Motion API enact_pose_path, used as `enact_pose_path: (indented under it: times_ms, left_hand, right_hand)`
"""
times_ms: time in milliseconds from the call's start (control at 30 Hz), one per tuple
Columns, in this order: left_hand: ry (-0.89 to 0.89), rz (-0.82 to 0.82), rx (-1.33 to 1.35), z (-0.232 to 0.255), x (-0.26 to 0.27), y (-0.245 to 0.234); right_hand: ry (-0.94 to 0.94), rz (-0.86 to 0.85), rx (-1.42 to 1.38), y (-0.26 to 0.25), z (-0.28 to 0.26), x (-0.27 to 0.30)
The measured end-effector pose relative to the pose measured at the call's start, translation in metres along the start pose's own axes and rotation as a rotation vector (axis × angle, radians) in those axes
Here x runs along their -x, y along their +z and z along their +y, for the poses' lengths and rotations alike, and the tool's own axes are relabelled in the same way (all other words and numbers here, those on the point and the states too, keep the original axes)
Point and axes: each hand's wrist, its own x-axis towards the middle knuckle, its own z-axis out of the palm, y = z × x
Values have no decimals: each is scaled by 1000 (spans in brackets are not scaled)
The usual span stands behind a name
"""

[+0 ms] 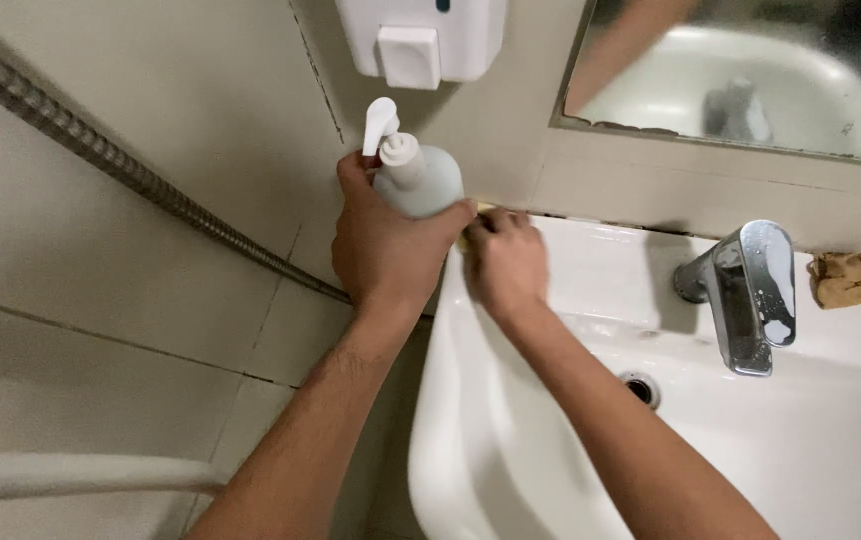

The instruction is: Clean the bathroom sink faucet and basin using liquid soap and a sponge.

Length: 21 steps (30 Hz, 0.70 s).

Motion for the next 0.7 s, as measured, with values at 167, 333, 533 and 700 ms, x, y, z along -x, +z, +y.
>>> enact_pose_path:
  times_ms: [167,333,533,700]
  left_hand:
    - [19,-5,48,-15,-3,35]
    - [-17,-60,61,-17,-5,59]
    - [-13,-99,85,-31,-9,87]
    - [74,-110,118,-35,-5,106]
  right_hand:
    - [-193,-106,-139,-30,6,24]
    - [-113,-108,-129,-65,75,71]
    - [88,30,100,-45,81,41]
    - [-147,-101,-106,-72,30,49]
